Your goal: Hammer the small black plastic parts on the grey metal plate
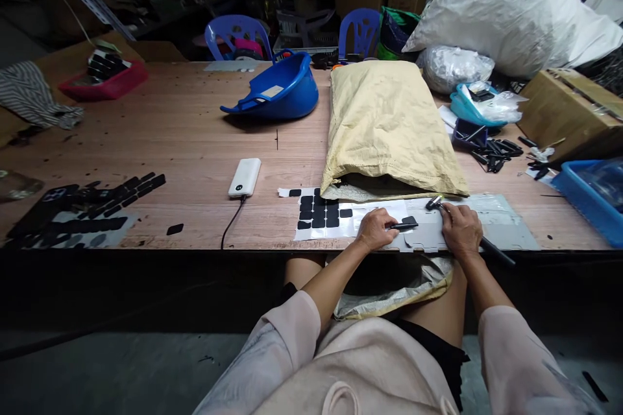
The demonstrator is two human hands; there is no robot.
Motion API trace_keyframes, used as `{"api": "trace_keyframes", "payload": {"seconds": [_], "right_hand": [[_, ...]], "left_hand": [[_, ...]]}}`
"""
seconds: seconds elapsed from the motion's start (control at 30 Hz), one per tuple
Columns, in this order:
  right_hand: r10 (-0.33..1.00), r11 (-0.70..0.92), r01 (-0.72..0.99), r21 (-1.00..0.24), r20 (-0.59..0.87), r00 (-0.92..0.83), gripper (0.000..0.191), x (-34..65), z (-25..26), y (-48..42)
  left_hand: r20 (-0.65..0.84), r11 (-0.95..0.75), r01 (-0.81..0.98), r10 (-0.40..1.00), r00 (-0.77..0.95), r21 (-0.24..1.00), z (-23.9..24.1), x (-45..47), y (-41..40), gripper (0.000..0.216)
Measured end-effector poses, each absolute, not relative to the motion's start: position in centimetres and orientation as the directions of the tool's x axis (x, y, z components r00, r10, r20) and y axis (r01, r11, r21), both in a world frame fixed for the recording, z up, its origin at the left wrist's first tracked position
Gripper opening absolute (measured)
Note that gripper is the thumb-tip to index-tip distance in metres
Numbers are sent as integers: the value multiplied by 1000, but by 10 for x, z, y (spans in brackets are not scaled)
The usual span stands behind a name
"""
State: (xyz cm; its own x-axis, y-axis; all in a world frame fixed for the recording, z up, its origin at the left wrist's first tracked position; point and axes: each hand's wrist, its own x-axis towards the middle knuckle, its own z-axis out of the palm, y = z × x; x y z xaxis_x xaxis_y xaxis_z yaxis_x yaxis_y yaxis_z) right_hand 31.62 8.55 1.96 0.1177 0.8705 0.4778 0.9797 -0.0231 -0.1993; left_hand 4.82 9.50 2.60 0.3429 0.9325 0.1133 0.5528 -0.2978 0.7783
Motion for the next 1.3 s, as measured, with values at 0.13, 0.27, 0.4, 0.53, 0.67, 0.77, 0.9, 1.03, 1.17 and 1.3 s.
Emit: {"api": "trace_keyframes", "payload": {"seconds": [0.13, 0.27, 0.4, 0.53, 0.67, 0.77, 0.9, 1.03, 1.17, 1.3], "right_hand": [[870, -13, 981, -194, 481, 107, 31, 316, 23, 85], [872, -16, 984, -179, 480, 101, 32, 315, 24, 84], [865, -18, 985, -171, 492, 101, 32, 316, 21, 85], [864, -22, 986, -164, 493, 101, 32, 316, 19, 85], [865, -23, 985, -173, 491, 107, 32, 316, 20, 85], [863, -25, 984, -176, 493, 110, 31, 316, 20, 85], [863, -30, 984, -175, 492, 114, 31, 317, 18, 86], [856, -29, 984, -175, 503, 114, 31, 318, 15, 86], [849, -18, 985, -169, 518, 104, 31, 319, 14, 87], [844, -10, 987, -160, 527, 94, 31, 319, 13, 87]], "left_hand": [[131, -305, 524, 930, 342, 795, 30, 47, 96, 14], [176, -345, 340, 881, 440, 875, 41, 33, 67, 14], [130, -302, 185, 778, 614, 935, 36, 10, 11, 22], [-139, -124, 404, 815, 562, 906, 10, -10, -23, 17], [-400, 51, 712, 854, 332, 700, -14, -19, -25, 18], [-459, 39, 796, 833, 308, 604, -10, -18, -24, 30], [-389, -114, 692, 757, 525, 713, 28, -11, -16, 29], [-228, -152, 602, 831, 507, 784, 73, -4, 35, 26], [-58, -84, 836, 989, 137, 543, 97, -7, 113, 30], [37, 69, 961, 996, -82, 268, 104, -15, 165, 31]]}}
